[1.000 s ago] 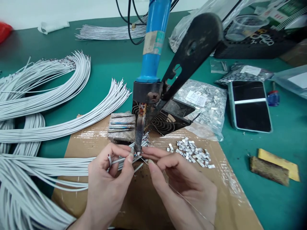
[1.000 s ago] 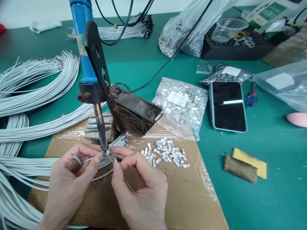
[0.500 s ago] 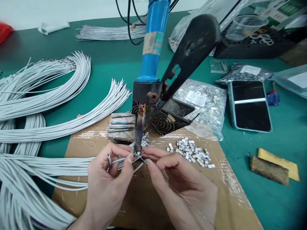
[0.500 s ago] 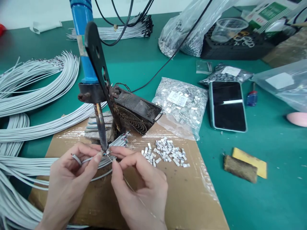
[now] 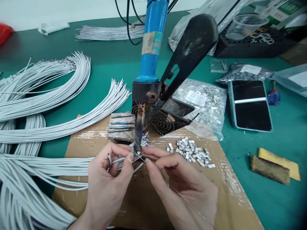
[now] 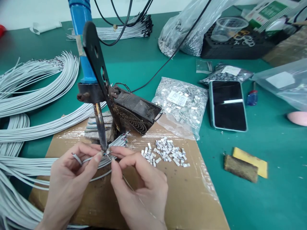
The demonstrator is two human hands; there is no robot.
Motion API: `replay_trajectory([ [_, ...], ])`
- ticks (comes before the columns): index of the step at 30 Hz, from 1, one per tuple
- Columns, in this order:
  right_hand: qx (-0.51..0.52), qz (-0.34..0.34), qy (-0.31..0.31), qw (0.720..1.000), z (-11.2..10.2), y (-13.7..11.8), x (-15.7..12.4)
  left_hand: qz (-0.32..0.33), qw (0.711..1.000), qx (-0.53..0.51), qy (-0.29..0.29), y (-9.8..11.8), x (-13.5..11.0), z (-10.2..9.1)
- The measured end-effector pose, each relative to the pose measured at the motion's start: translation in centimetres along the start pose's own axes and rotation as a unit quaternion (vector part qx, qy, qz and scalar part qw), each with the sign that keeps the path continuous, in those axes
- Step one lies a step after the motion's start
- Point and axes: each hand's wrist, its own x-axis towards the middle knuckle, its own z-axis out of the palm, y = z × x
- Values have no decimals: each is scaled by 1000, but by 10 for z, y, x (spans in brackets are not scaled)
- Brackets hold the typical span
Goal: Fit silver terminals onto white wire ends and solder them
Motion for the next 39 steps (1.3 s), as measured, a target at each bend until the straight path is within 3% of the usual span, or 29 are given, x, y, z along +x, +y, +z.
replay_trajectory([
  [11, -13, 23, 9, 1000, 1, -1, -2, -20, 999, -19, 26, 6, 4, 9],
  [26, -17, 4, 3, 1000, 0, 1, -1, 4, 999, 41, -23, -7, 0, -4],
  [34, -16, -3, -5, 1000, 0, 5, 1, -1, 998, 36, 44, -2, -7, 7],
  [39, -35, -25, -18, 999, -2, 8, 1, -3, 999, 23, 30, 0, -8, 8],
])
